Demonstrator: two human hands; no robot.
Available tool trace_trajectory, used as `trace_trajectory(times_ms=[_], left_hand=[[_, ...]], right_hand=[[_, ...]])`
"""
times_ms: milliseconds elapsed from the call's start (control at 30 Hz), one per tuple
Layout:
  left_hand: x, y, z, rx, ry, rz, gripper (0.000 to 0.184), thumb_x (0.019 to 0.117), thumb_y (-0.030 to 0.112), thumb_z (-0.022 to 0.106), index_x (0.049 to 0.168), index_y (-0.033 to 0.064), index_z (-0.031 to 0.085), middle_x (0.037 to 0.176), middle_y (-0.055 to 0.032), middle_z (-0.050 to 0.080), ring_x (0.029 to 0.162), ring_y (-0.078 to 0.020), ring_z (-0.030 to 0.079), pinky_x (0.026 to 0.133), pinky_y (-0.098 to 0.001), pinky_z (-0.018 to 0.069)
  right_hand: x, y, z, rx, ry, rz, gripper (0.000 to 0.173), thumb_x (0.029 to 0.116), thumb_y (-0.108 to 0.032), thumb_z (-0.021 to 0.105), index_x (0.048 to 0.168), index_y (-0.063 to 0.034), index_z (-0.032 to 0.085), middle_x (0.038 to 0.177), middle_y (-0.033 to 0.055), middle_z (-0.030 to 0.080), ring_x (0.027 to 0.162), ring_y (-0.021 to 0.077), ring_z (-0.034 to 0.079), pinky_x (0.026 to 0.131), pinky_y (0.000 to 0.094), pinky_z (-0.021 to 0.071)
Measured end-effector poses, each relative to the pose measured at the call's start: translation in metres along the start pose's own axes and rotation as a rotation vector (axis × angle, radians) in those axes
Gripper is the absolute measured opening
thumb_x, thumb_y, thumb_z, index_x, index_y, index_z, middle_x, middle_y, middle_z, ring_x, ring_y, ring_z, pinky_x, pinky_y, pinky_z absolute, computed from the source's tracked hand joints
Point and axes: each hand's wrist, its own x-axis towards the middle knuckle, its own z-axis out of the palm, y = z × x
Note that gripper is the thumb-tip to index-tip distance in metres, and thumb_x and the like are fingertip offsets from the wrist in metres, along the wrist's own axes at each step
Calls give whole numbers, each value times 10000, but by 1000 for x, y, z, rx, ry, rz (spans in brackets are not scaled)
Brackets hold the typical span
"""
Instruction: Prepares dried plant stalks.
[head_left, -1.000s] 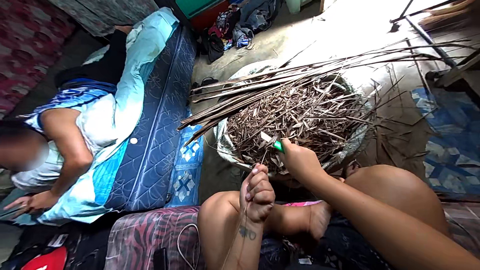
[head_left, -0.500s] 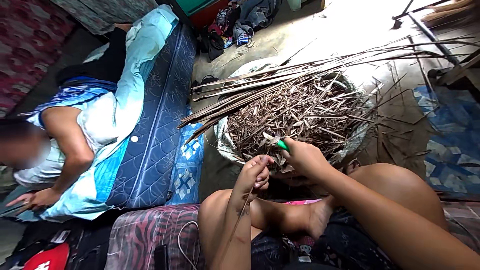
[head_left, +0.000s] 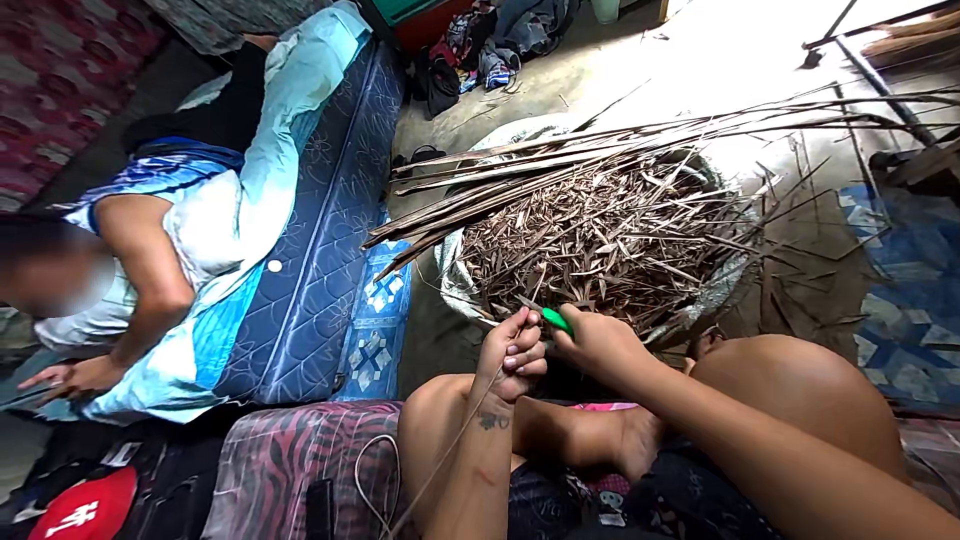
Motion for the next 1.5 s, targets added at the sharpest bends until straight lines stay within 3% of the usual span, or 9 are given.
trace_trajectory(times_ms=[433,633,733,867,967,1133,1233,1333,1500], left_hand=[[-9,-2,22,814,241,63,288,1113,133,353,957,50,581,495,88,349,357,16,318,349,-134,307],[-12,0,30,1091,239,73,251,1106,125,383,975,55,585,527,84,357,390,-2,315,379,-154,290],[-4,0,26,956,220,58,260,1112,134,360,964,69,562,510,90,340,367,10,304,357,-138,287],[-8,-3,23,819,206,76,279,1106,133,348,940,78,566,493,95,346,357,17,315,351,-134,299],[-8,-15,24,875,231,129,280,1114,138,332,960,67,554,512,85,347,369,9,307,358,-139,288],[-7,-12,21,888,246,137,282,1110,137,351,940,72,567,503,86,346,365,9,304,355,-143,285],[-32,-16,31,997,233,221,276,1094,115,358,945,78,587,498,99,363,368,20,321,362,-137,305],[-42,-12,35,992,141,196,271,1069,119,367,940,102,605,487,116,359,364,32,320,363,-132,301],[-33,-5,31,891,159,135,282,1085,131,334,949,96,578,481,105,344,352,34,304,354,-125,293]], right_hand=[[-14,-5,-13,-94,-2,40,332,1085,-312,431,1174,-40,599,1030,189,706,1039,376,700,827,562,529],[7,3,-23,-105,98,191,340,1091,-252,447,1273,-8,598,1161,246,696,1129,438,675,885,616,519],[12,4,-21,-101,97,195,342,1096,-275,428,1260,-18,584,1144,233,696,1120,418,681,880,604,524],[1,0,-3,-107,218,76,306,1064,-223,479,1205,16,607,1018,262,708,982,463,713,768,619,551],[18,8,-19,-103,155,186,329,1097,-220,417,1294,-7,572,1150,249,695,1116,438,684,870,609,531],[0,-6,-6,-88,78,193,315,1085,-225,436,1276,-10,566,1113,240,701,1074,434,697,847,599,547],[19,29,-34,9,198,302,344,1096,-211,428,1296,16,593,1167,291,681,1119,490,661,893,662,510],[16,33,-64,66,399,324,286,1092,-247,473,1177,-15,618,1044,254,701,1026,461,692,822,646,526],[7,17,-36,170,205,195,365,1108,-341,412,1222,-55,609,1071,195,688,1052,378,679,870,583,513]])
